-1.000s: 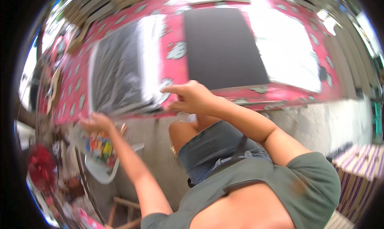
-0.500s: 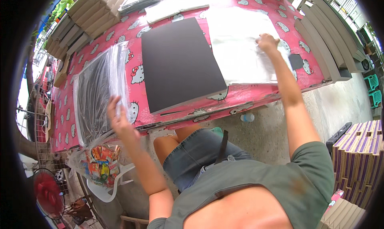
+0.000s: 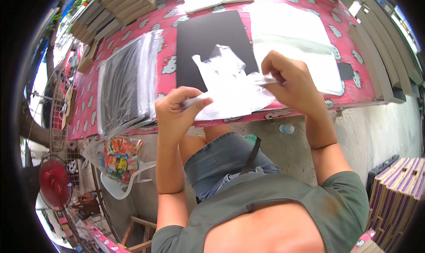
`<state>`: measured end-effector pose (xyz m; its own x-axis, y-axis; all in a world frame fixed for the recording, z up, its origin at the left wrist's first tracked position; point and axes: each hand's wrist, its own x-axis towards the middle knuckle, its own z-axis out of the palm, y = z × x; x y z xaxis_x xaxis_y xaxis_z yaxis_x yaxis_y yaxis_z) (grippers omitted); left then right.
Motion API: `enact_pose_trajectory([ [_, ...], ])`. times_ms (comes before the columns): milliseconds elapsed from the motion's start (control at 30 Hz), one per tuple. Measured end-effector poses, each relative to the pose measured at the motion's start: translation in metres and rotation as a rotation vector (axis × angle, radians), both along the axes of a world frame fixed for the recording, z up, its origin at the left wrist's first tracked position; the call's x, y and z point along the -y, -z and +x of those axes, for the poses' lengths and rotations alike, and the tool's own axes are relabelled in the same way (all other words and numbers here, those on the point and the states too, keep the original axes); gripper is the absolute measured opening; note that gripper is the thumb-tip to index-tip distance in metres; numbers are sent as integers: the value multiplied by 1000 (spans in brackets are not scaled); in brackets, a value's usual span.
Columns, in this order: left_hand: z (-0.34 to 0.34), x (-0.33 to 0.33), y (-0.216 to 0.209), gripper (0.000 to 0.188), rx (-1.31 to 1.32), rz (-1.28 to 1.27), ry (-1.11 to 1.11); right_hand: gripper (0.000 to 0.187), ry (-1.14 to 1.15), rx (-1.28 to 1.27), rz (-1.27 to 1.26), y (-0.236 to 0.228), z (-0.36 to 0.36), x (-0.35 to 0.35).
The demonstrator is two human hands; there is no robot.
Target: The person inserts black and white paper sheets into plastic sleeves by hand and stacks them on a table.
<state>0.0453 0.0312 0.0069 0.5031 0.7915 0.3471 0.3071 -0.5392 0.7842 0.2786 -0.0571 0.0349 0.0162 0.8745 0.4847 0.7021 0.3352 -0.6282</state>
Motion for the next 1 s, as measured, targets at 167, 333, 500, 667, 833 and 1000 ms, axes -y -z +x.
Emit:
enact_pose_trajectory([
  [167,-47,2,-32,20,319,81,-260,37,0,346,18,-32,0,-34],
  [333,-96,6,-57,23,305,271,-191,48,-673,115,-174,-30,-92,-112],
  [500,-190,55,-34,53,336,86,-329,16,-523,-138,165,-19,-193,-98],
  [667,-234,93,22,27,666,-614,-364,5,-545,-273,178,-7,-245,-68],
  [833,-258,144,39,18,834,-90,-780,26,-777,-326,17,24,-295,-78],
  [1000,-276,173,42,31,1050,-281,-728,17,-769,-430,-183,21,-326,-60],
])
